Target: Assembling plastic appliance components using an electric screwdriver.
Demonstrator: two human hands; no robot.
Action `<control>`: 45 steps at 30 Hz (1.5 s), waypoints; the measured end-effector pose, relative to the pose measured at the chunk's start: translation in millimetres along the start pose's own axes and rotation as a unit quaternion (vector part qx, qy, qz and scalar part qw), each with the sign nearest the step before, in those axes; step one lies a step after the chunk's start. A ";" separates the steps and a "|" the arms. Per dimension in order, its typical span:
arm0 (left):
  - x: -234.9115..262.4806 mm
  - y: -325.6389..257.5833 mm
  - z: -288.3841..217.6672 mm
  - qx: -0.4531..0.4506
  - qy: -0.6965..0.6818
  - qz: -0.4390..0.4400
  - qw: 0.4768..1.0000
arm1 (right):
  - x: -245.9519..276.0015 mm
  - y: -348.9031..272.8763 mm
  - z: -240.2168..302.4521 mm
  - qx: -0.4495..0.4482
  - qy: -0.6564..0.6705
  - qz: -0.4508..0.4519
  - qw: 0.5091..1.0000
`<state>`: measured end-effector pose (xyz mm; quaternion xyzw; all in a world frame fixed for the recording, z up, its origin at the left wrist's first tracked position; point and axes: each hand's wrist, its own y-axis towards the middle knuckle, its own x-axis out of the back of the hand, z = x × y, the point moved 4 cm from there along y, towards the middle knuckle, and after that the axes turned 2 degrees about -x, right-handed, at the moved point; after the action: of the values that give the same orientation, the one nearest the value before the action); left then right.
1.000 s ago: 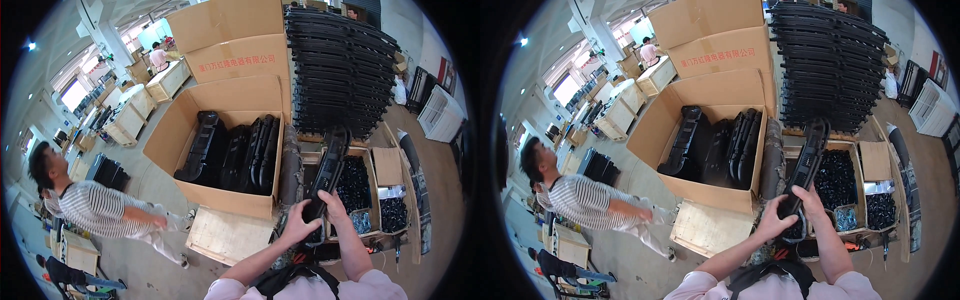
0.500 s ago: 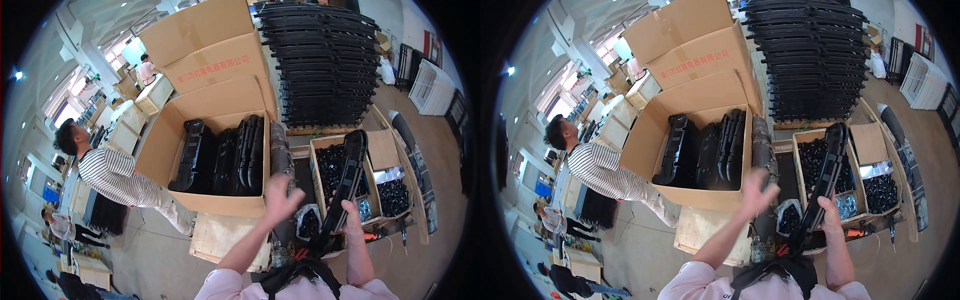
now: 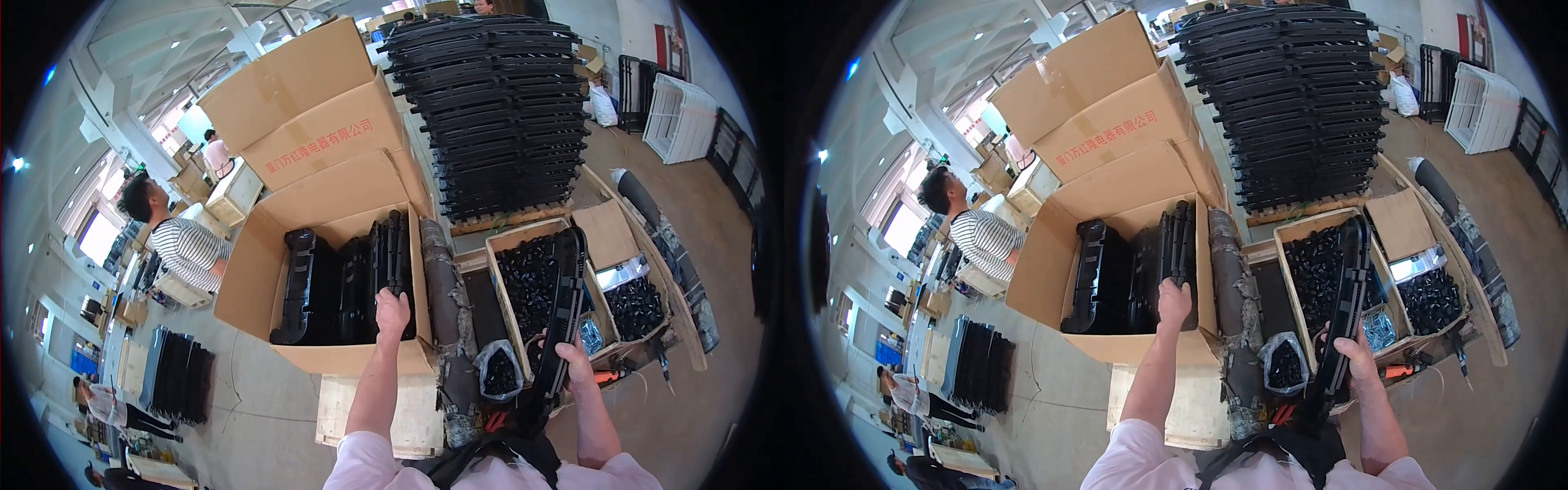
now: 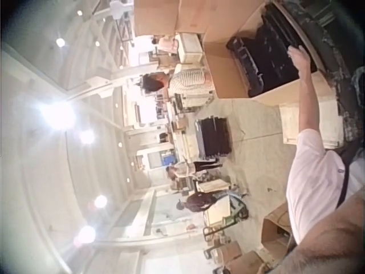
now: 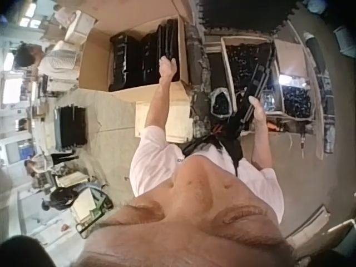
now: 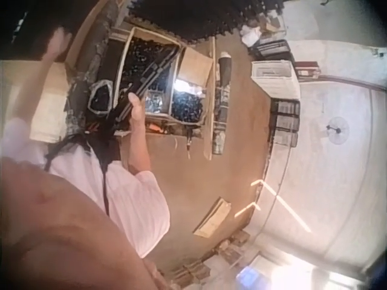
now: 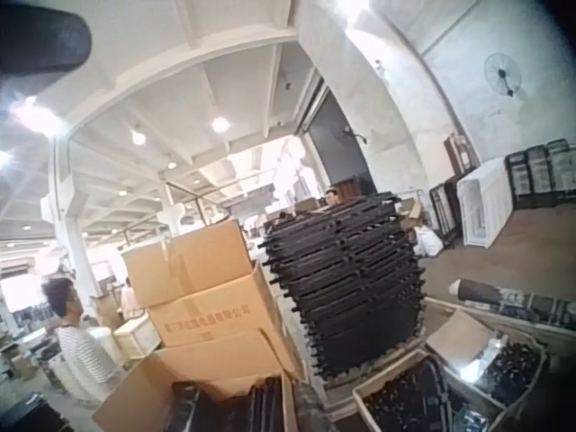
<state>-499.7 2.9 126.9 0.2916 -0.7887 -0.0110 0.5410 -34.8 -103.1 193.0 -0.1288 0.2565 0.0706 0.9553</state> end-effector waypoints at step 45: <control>-10.9 -47.8 -7.9 0.111 0.060 0.055 0.991 | 169.6 3.6 162.8 0.064 -0.255 0.001 0.965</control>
<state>-468.9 -29.3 105.0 0.3061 -0.7662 0.1234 0.5513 186.9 -42.0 242.0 -0.0448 0.0084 0.0852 0.9953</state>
